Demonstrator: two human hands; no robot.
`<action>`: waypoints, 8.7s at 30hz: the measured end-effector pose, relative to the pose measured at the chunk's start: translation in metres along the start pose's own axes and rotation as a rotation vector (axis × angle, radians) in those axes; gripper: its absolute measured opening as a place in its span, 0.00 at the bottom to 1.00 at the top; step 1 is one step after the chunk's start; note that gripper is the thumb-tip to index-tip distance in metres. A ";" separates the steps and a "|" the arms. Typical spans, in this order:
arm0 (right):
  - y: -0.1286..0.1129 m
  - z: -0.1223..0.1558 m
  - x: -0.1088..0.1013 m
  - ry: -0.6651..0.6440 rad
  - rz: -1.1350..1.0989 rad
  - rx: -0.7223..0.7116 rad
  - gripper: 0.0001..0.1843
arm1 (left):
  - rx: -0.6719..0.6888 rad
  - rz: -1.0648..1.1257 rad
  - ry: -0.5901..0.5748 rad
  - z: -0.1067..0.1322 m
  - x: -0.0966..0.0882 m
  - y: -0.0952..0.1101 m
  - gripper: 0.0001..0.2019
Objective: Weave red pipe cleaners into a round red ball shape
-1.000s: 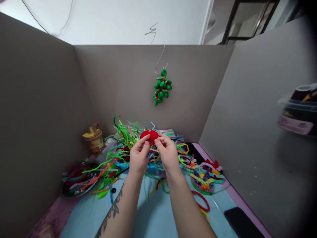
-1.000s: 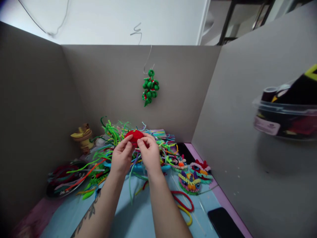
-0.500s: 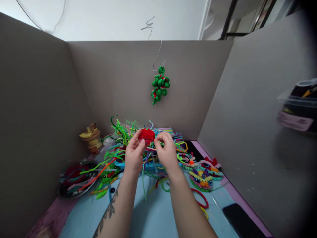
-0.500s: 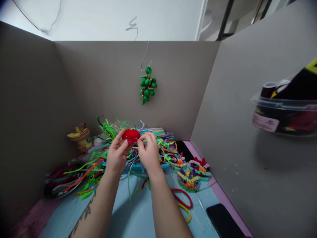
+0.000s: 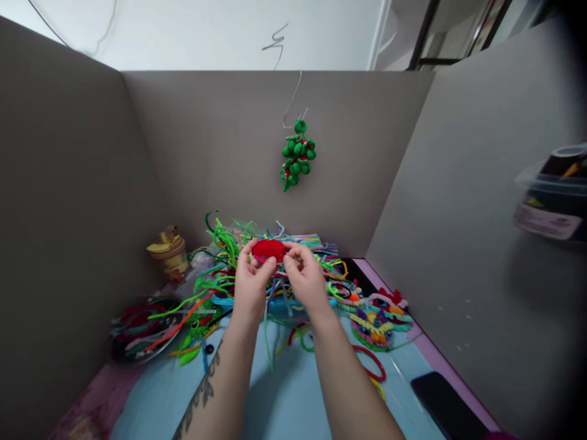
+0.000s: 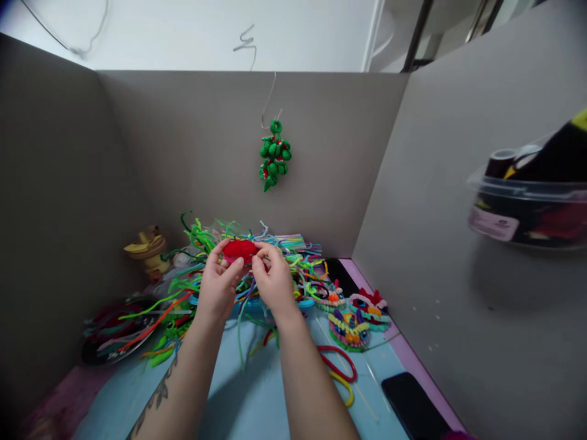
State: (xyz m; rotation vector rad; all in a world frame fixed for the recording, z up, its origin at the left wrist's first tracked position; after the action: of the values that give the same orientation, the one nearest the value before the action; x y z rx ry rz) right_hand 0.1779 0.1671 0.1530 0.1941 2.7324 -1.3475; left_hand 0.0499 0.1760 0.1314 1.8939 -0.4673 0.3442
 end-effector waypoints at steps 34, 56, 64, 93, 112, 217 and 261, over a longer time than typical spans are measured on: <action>-0.018 0.006 0.006 -0.040 0.419 -0.065 0.07 | 0.100 -0.241 0.069 0.001 -0.016 0.020 0.23; 0.006 0.013 0.015 0.241 -0.354 0.089 0.07 | 0.114 -0.072 0.170 0.004 -0.019 0.021 0.26; 0.024 0.012 0.025 0.277 -0.551 0.187 0.08 | 0.098 0.256 0.277 0.004 -0.024 0.011 0.28; -0.024 0.015 0.022 0.075 0.363 -0.230 0.06 | -0.182 0.256 0.049 -0.009 -0.018 -0.023 0.23; 0.019 0.004 0.009 0.130 -0.019 0.110 0.06 | -0.094 0.248 0.165 -0.005 -0.017 -0.019 0.33; 0.052 -0.005 -0.025 0.198 -0.420 0.219 0.10 | -0.058 0.194 0.025 0.003 0.011 -0.024 0.19; 0.040 -0.005 0.005 -0.054 -0.607 0.237 0.15 | -0.036 0.084 -0.010 0.003 0.003 -0.005 0.23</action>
State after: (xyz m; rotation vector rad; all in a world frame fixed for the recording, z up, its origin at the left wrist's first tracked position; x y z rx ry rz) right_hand 0.1790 0.1955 0.1236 -0.7017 2.6809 -1.7686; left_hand 0.0547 0.1749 0.1272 1.8455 -0.5575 0.3794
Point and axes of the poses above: each hand's wrist, its own z-axis away from the middle knuckle, its own x-axis out of the palm, y = z × x, the point moved 8 cm from there along -z, towards the middle knuckle, and after that the axes turned 9 degrees about -y, right-handed, at the moved point
